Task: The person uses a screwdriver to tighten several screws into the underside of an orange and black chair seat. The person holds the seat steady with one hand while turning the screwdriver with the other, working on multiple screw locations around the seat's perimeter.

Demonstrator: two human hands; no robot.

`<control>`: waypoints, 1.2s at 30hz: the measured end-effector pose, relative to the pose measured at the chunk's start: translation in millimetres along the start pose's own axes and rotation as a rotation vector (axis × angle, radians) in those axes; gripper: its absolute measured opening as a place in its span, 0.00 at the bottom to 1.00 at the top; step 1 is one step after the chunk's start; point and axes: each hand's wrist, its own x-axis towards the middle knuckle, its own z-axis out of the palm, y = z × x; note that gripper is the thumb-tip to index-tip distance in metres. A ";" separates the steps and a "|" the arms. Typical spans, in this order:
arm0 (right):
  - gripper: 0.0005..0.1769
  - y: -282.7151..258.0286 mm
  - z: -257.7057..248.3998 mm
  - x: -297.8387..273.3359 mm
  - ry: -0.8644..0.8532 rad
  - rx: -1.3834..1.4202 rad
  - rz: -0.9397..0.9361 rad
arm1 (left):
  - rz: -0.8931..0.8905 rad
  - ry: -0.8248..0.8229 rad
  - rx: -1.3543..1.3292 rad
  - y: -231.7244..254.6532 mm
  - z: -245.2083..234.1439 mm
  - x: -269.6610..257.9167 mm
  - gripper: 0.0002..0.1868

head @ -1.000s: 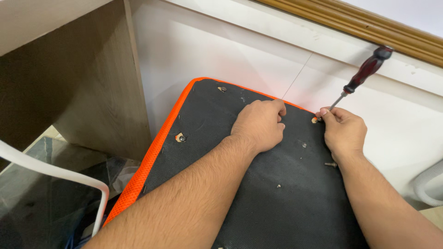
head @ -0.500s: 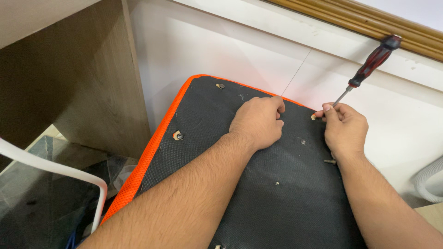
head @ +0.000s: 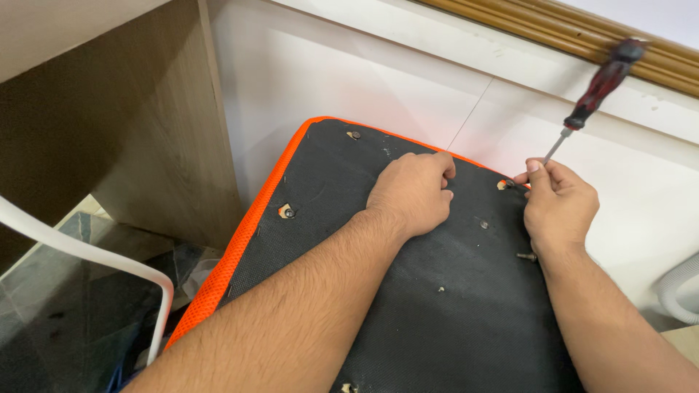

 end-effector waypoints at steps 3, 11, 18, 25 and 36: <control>0.11 -2.0 -1.4 -0.6 -0.053 -0.012 0.016 | 0.011 0.000 0.001 -0.5 0.6 0.2 0.15; 0.11 -2.4 -5.2 -0.4 0.002 0.119 -0.051 | 0.021 0.003 0.008 0.1 4.4 3.3 0.15; 0.12 -3.2 -10.3 -2.6 0.038 0.038 -0.122 | 0.072 0.028 -0.017 0.8 7.3 3.9 0.15; 0.13 -5.8 -13.3 -4.9 -0.071 -0.067 0.036 | 0.040 -0.010 -0.016 4.3 4.4 2.7 0.16; 0.14 -12.5 -15.2 -12.2 0.020 0.072 -0.081 | 0.095 0.032 -0.004 -0.6 -1.0 -8.2 0.16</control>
